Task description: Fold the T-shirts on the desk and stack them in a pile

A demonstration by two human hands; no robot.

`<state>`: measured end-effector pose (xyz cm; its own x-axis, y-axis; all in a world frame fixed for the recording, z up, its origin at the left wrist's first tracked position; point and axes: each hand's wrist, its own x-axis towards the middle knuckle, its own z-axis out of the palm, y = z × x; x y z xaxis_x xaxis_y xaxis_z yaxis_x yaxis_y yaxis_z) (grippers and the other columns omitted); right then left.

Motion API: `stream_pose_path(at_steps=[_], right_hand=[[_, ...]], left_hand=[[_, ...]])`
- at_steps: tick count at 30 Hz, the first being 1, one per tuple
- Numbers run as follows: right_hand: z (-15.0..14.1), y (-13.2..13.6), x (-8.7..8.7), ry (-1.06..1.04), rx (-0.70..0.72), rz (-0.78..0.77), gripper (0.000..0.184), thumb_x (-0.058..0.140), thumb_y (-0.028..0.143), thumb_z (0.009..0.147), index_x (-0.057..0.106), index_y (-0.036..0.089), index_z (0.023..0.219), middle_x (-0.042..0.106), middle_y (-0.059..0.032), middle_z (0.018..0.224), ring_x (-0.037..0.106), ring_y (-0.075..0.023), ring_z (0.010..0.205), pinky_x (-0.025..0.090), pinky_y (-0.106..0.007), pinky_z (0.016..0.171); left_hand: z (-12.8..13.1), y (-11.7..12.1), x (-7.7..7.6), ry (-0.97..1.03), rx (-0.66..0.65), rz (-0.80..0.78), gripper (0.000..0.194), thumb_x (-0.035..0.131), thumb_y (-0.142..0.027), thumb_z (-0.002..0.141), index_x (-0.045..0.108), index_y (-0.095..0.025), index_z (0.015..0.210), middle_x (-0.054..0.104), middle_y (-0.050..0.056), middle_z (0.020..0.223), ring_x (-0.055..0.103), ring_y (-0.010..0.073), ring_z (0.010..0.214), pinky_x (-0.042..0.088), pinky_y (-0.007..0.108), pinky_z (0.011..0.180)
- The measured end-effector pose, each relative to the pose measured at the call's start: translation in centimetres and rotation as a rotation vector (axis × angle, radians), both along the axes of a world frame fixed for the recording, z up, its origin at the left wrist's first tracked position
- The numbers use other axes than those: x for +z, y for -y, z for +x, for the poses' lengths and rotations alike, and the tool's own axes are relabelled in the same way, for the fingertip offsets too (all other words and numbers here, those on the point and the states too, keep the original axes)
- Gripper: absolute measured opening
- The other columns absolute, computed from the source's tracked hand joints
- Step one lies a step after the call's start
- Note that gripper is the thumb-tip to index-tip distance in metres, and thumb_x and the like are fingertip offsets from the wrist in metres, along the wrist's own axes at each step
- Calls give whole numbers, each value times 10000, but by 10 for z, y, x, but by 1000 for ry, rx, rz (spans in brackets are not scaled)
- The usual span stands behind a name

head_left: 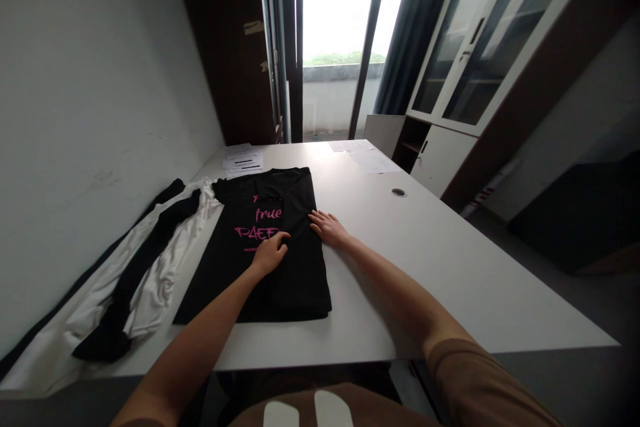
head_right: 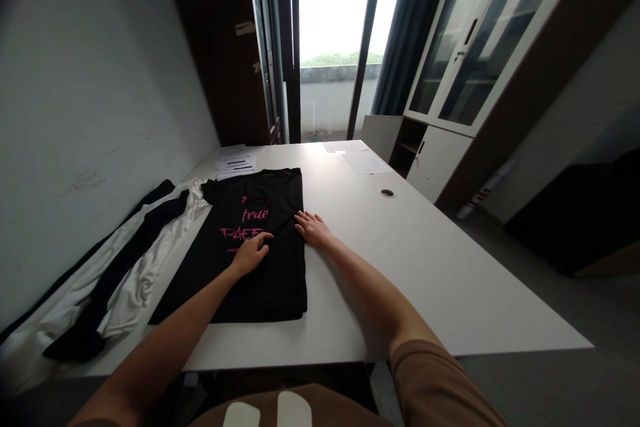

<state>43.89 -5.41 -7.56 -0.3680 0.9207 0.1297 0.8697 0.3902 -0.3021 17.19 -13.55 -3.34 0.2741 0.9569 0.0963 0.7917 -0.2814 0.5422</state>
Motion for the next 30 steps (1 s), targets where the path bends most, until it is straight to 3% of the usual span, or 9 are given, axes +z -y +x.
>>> stream_pose_path(at_steps=[6,9,15,23,30], right_hand=[[-8,-23,8,-109,-190,97,453,373,452,1069,597,250,1407,614,-60,1421,517,-223,1352,362,-369,1155],[-13,-36,13,-154,-277,109,400,431,440,1051,629,245,1339,686,-61,1271,584,-218,1218,419,-342,1074],[-30,-55,19,-109,-333,119,342,554,410,996,624,228,1277,684,-97,1181,590,-247,1150,430,-346,1014],[-36,-71,13,-73,-322,73,295,422,209,1015,586,250,1257,677,-100,1175,650,-245,1038,458,-334,905],[-27,-83,8,-80,-345,60,280,402,322,1043,584,243,1240,671,-111,1188,645,-256,1069,472,-345,904]], left_hand=[[1,2,-1,-20,-14,25,335,547,-241,916,687,-269,1219,700,-6,850,669,190,810,458,278,749],[3,4,-4,-53,-31,57,307,559,-279,937,687,-272,1216,723,4,884,687,208,846,472,305,809],[3,5,-1,-60,-50,62,290,561,-292,958,681,-270,1221,757,22,1014,711,229,949,487,338,899],[3,6,5,-52,-50,37,297,555,-296,962,677,-269,1232,764,20,1054,715,232,963,496,344,908],[2,3,-1,-49,-49,47,309,557,-246,946,685,-284,1225,756,10,1122,706,228,991,473,356,963]])
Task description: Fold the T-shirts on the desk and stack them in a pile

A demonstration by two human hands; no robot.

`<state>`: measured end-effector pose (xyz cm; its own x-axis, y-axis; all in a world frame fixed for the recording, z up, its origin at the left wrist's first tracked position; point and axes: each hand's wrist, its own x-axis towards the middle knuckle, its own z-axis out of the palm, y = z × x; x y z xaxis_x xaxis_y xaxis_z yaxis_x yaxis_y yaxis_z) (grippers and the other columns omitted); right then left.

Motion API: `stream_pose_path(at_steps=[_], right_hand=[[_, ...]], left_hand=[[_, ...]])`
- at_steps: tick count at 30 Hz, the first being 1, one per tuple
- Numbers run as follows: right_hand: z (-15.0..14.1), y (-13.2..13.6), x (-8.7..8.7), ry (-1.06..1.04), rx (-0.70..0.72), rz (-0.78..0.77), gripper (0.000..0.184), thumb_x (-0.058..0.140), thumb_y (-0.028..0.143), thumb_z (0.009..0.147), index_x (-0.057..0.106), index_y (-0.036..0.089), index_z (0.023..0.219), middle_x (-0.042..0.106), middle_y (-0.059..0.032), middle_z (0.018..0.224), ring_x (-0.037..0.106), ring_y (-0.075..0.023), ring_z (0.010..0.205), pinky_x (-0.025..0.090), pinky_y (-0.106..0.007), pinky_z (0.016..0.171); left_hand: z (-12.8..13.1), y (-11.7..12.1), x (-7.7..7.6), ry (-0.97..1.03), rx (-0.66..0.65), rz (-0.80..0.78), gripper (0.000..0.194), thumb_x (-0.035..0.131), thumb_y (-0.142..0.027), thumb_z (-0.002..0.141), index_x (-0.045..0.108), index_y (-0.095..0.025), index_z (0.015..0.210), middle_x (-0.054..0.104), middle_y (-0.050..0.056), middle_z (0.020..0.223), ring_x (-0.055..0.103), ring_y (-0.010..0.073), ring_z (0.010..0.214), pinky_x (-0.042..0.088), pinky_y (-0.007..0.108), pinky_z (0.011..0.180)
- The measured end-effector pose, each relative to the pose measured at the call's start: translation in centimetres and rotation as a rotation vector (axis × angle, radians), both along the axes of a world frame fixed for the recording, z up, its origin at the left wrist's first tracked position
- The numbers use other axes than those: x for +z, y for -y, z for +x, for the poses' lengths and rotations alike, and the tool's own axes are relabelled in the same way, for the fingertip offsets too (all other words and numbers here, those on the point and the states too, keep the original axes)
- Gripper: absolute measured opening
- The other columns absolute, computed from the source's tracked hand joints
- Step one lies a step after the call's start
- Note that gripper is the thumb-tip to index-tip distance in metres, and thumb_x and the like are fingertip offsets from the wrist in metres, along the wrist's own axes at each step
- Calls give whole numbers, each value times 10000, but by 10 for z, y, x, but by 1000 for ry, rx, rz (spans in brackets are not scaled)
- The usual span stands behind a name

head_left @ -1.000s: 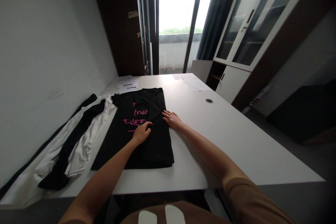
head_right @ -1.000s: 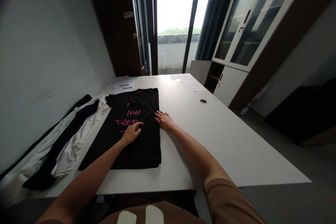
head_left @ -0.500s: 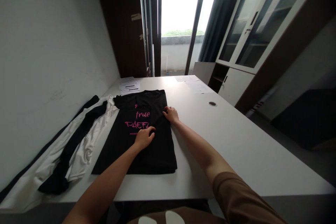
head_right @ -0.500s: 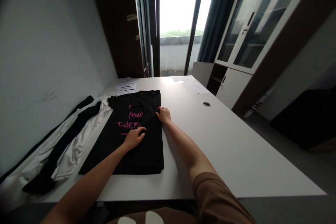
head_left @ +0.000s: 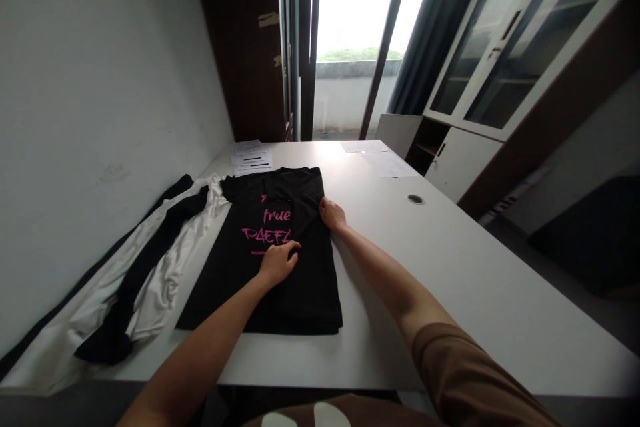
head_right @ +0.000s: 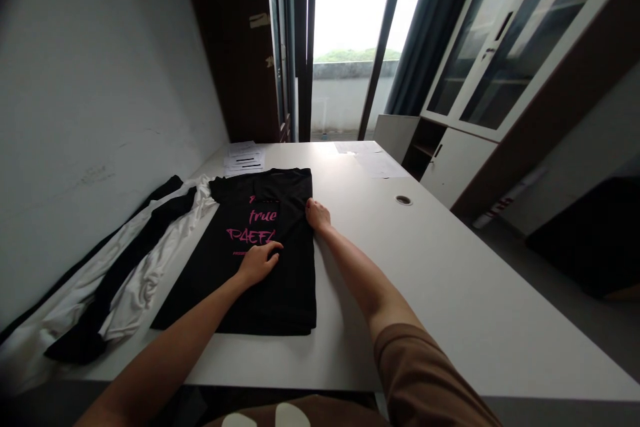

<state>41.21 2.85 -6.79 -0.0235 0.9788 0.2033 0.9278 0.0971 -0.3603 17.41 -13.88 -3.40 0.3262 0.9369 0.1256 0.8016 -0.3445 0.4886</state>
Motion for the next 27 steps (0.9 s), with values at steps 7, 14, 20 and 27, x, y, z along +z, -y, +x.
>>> stream_pose_path(at_steps=[7,14,20,27], right_hand=[[0,-23,3,-40,-161,-28,423,369,469,1060,499,208,1367,609,-169,1294,595,-283,1179,448,-378,963],[-10,-39,6,49,-100,-71,371,472,323,1028,495,226,1385,699,-118,1169,636,-260,1111,423,-369,974],[-2,-50,3,37,-32,-50,331,367,177,1020,604,257,1237,695,-87,1199,642,-231,1070,439,-317,896],[0,-53,0,-3,-92,-1,309,401,366,1058,619,225,1226,656,-120,1214,618,-242,1093,443,-328,933]], left_hand=[[-2,-3,3,22,23,-85,300,568,-205,885,736,-279,1122,723,-18,812,675,192,785,481,291,789],[4,1,6,-8,39,-26,293,570,-240,923,727,-278,1167,763,-7,926,702,201,881,467,308,908],[8,2,3,-28,44,-29,295,537,-238,959,707,-294,1194,763,-15,1132,696,212,1001,445,348,989],[9,3,3,-36,42,-29,288,527,-229,956,705,-285,1175,764,-11,1132,689,217,1015,436,360,987]])
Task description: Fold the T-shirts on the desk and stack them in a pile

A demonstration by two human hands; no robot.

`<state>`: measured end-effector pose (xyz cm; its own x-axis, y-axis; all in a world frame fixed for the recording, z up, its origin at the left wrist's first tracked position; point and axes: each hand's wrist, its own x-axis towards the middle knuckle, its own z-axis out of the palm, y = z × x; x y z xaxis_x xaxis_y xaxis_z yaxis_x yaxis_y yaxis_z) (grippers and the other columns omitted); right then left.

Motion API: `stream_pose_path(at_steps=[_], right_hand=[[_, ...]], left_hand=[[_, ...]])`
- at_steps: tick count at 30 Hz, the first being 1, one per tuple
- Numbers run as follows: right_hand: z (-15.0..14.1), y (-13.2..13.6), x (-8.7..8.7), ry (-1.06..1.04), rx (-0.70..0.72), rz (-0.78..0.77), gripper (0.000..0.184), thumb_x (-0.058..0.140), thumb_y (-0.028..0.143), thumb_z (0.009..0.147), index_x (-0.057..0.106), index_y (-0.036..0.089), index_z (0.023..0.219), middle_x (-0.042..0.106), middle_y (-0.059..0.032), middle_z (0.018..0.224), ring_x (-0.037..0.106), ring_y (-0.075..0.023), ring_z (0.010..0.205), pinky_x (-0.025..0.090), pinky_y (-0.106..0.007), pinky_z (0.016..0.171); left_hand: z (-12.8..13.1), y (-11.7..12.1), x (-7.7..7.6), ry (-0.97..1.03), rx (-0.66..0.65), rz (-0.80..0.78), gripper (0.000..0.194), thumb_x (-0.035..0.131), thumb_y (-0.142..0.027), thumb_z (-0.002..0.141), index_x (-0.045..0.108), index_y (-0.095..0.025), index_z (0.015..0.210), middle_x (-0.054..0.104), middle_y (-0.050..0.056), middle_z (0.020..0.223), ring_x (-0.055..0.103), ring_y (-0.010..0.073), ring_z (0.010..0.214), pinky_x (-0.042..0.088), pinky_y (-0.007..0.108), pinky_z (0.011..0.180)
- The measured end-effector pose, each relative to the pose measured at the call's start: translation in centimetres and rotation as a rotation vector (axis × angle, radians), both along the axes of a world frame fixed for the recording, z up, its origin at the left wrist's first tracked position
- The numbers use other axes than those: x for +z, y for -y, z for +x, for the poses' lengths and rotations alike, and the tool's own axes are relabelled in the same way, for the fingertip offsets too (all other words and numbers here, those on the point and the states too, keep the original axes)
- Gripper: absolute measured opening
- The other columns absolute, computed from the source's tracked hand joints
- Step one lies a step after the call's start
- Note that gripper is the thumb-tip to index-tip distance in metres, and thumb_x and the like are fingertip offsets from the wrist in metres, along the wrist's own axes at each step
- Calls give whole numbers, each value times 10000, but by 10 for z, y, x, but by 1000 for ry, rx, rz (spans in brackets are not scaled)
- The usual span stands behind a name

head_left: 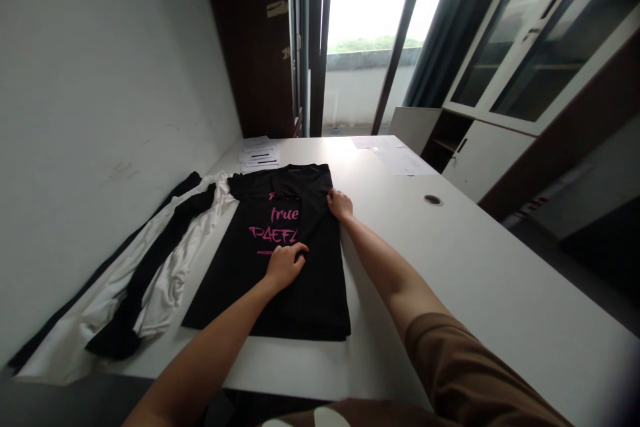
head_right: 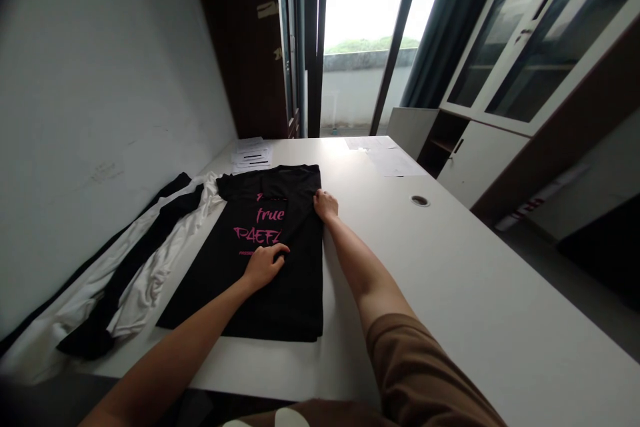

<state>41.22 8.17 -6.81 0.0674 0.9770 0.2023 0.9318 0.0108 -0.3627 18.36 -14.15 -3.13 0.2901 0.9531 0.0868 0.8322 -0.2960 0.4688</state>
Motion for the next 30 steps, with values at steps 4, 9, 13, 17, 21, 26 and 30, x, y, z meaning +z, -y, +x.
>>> stream_pose_path(at_steps=[4,9,13,17,21,26,30], right_hand=[[1,-3,0,-30,-64,14,391,392,454,1062,584,207,1295,626,-143,1243,594,-257,1140,436,-352,970],[-2,-11,1,-22,-69,-11,396,437,444,1046,554,200,1336,635,-152,1262,589,-265,1161,423,-364,982],[-2,-15,3,5,-5,-43,365,491,353,1023,539,231,1363,682,-120,1231,605,-254,1162,402,-367,1000],[0,-19,3,3,58,-55,326,456,256,1015,582,275,1315,707,-70,1209,628,-235,1134,398,-352,991],[1,-25,2,-14,42,-26,315,433,212,1002,623,262,1248,711,-70,1195,635,-230,1104,404,-338,969],[0,-28,2,-42,21,-31,266,448,252,1004,639,250,1189,689,-82,1220,627,-232,1105,416,-334,958],[-1,-34,2,-61,-43,-16,351,438,438,1037,593,209,1252,652,-135,1247,622,-255,1115,428,-358,964]], left_hand=[[-1,1,0,6,28,6,273,535,-293,976,697,-285,1196,766,2,1112,691,220,994,439,359,985],[2,1,0,37,62,-2,302,469,-372,1031,698,-294,1212,774,3,1087,698,218,1000,450,344,969],[1,-1,1,38,70,-17,306,460,-358,1037,704,-298,1212,770,0,1115,696,212,1008,458,329,954],[0,-3,-1,-6,51,-11,298,485,-322,1018,711,-298,1210,771,0,1107,687,219,986,455,344,963],[-1,-4,-1,-34,37,-4,308,489,-310,1013,710,-314,1228,770,-5,1103,680,218,964,465,343,946],[-2,-3,4,-74,43,-30,310,493,-319,1014,710,-332,1235,769,-8,1099,678,221,967,475,343,939],[-3,-3,7,-68,50,-56,316,500,-325,1009,712,-343,1242,770,-10,1100,676,223,983,478,344,948]])
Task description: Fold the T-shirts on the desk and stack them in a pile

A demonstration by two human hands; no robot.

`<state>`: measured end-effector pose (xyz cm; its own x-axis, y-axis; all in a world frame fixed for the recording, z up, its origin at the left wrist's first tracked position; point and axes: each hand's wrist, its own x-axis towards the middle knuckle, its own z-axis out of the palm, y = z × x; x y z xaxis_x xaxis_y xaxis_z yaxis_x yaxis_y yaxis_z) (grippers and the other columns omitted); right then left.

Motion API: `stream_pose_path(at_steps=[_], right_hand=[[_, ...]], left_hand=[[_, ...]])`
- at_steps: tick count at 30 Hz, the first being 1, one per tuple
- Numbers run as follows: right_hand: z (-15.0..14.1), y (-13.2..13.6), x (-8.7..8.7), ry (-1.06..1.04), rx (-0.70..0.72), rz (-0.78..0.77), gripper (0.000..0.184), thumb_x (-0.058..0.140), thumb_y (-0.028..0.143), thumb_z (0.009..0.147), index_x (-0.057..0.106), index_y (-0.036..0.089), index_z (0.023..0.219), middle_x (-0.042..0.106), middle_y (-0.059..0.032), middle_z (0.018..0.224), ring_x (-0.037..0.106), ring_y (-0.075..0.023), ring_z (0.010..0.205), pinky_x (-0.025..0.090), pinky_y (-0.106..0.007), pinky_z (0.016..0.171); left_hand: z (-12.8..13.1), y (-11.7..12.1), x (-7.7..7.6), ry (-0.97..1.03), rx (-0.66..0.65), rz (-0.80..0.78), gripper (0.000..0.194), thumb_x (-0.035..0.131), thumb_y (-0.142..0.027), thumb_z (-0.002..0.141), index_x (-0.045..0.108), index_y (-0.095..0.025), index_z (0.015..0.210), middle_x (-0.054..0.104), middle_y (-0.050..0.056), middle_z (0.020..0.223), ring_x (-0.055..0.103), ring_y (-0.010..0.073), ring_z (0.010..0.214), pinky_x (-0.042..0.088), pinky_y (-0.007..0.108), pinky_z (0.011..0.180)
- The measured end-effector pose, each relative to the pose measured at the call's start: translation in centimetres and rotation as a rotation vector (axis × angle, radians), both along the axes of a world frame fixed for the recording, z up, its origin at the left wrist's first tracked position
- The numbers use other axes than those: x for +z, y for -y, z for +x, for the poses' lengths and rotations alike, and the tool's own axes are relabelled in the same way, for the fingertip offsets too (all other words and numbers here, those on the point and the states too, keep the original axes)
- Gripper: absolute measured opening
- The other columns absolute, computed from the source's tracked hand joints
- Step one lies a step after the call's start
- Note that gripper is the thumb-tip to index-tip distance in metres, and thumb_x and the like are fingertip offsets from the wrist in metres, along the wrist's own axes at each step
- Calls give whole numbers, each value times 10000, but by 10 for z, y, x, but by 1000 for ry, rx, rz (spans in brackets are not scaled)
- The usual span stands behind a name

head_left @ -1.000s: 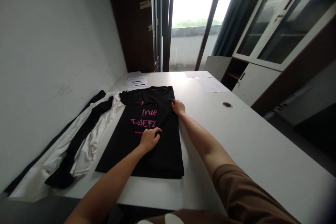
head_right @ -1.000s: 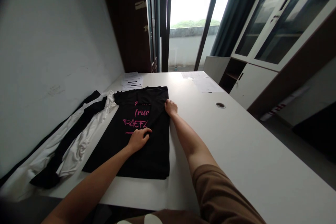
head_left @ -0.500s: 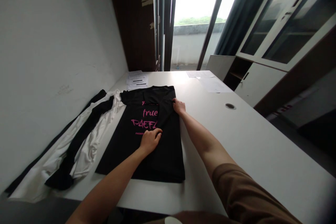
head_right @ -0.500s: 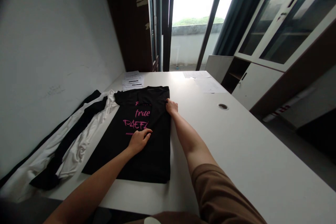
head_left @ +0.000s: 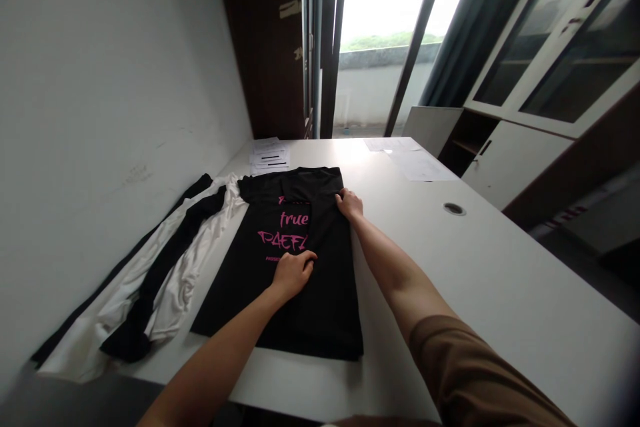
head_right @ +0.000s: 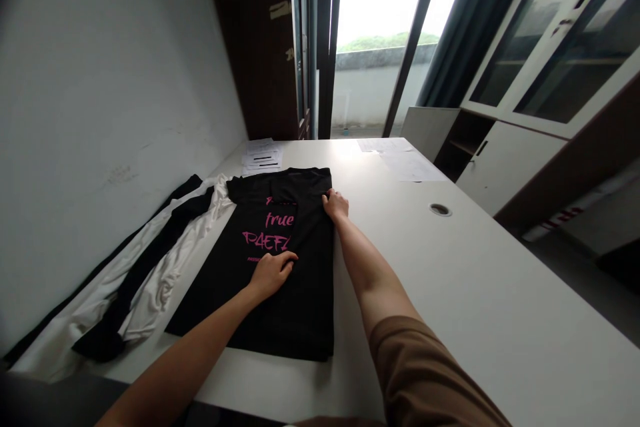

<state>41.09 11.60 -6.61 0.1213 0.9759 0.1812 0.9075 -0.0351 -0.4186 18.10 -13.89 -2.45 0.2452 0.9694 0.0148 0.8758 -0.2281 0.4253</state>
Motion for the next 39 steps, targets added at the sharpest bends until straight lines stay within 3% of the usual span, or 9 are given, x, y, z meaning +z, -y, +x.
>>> stream_pose_path(at_steps=[3,10,16,21,25,29,35,39], right_hand=[[0,-7,0,7,-24,-4,409,458,483,1031,558,200,1310,644,-150,1265,618,-269,1140,424,-376,977],[5,-24,4,34,60,-50,337,468,297,1021,578,258,1338,710,-90,1194,635,-251,1127,408,-372,987],[8,-22,9,4,41,-16,349,432,305,1036,608,257,1334,710,-92,1217,639,-252,1132,423,-363,981],[5,20,11,19,65,-1,419,419,418,1058,528,230,1416,715,-114,1211,670,-264,1098,449,-358,952],[5,78,4,95,211,23,456,472,452,1039,497,263,1453,725,-98,1206,679,-267,1101,449,-348,971],[9,118,0,123,262,24,404,478,340,1035,532,307,1434,726,-62,1227,682,-243,1113,453,-328,976],[11,123,7,101,269,5,352,462,263,1031,644,290,1331,726,-56,1238,676,-234,1140,453,-326,997],[11,118,5,83,270,10,357,455,268,1034,665,284,1323,716,-63,1260,670,-237,1155,458,-323,994]], left_hand=[[0,0,0,22,3,-9,326,499,-349,1009,719,-338,1248,771,-9,1122,679,229,970,480,359,956],[-1,-4,-3,67,11,-30,331,499,-349,1013,739,-346,1241,765,-17,1178,686,226,1000,459,366,1020],[-4,-6,-1,32,-7,-14,333,510,-369,1005,723,-353,1260,770,-9,1155,696,234,986,473,359,976],[-24,-16,2,21,57,-42,379,535,-391,985,663,-315,1333,774,19,940,717,221,919,483,297,847],[-48,-34,2,-5,144,-36,408,538,-406,978,635,-288,1356,753,45,1030,702,219,958,477,279,811],[-81,-45,4,-137,234,74,388,531,-414,980,670,-247,1302,694,96,1180,623,253,1109,456,316,946],[-145,-30,-7,-387,474,127,448,523,-422,976,621,-208,1357,596,148,1324,540,319,1220,448,396,995],[-165,-14,-17,-432,525,114,531,469,-459,998,529,-177,1443,588,188,1313,589,341,1194,476,408,947]])
